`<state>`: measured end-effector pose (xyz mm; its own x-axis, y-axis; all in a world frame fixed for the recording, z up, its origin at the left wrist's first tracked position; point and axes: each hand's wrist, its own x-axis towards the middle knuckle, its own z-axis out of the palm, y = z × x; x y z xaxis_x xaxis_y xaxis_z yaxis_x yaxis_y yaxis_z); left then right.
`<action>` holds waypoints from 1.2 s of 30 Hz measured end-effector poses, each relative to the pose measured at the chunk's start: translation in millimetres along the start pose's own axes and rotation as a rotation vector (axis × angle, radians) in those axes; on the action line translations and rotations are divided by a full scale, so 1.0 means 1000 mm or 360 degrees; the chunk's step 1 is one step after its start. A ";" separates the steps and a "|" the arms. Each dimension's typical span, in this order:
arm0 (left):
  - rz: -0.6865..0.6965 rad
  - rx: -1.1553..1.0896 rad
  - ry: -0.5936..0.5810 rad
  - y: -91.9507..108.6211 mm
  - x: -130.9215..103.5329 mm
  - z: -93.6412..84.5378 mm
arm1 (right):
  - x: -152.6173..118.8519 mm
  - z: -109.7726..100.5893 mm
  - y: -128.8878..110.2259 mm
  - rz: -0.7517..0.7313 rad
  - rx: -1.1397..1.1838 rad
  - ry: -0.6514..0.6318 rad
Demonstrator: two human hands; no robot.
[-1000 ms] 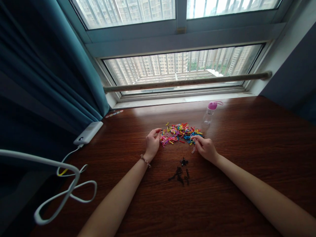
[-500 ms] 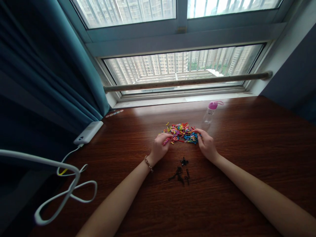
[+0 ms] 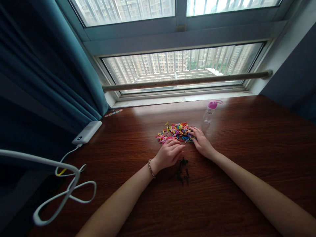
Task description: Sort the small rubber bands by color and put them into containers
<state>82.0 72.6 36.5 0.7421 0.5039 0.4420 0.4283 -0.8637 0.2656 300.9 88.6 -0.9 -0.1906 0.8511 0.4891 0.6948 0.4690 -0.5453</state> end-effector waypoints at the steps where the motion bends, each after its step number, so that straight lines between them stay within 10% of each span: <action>1: -0.0043 0.0049 0.0024 -0.001 0.001 0.000 | 0.000 0.000 0.000 -0.0044 0.0052 -0.0045; 9: -0.0270 0.0265 -0.0073 -0.007 0.009 0.004 | 0.000 -0.007 -0.004 0.0277 0.0305 0.0342; 16: -0.0159 0.0247 -0.0234 -0.008 0.009 0.004 | -0.003 -0.007 -0.015 -0.0045 0.0338 -0.0033; 26: -0.0226 0.0235 -0.0195 -0.008 0.010 0.006 | -0.002 -0.006 -0.005 0.0277 0.0201 0.0320; 36: -0.0325 0.0232 -0.0089 -0.008 0.008 0.006 | -0.003 -0.010 -0.016 -0.0074 -0.0187 0.0122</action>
<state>88.2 83.6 32.7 0.6582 0.6705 0.3424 0.6392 -0.7380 0.2165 297.1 76.0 12.9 -0.1743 0.8065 0.5650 0.7635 0.4730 -0.4397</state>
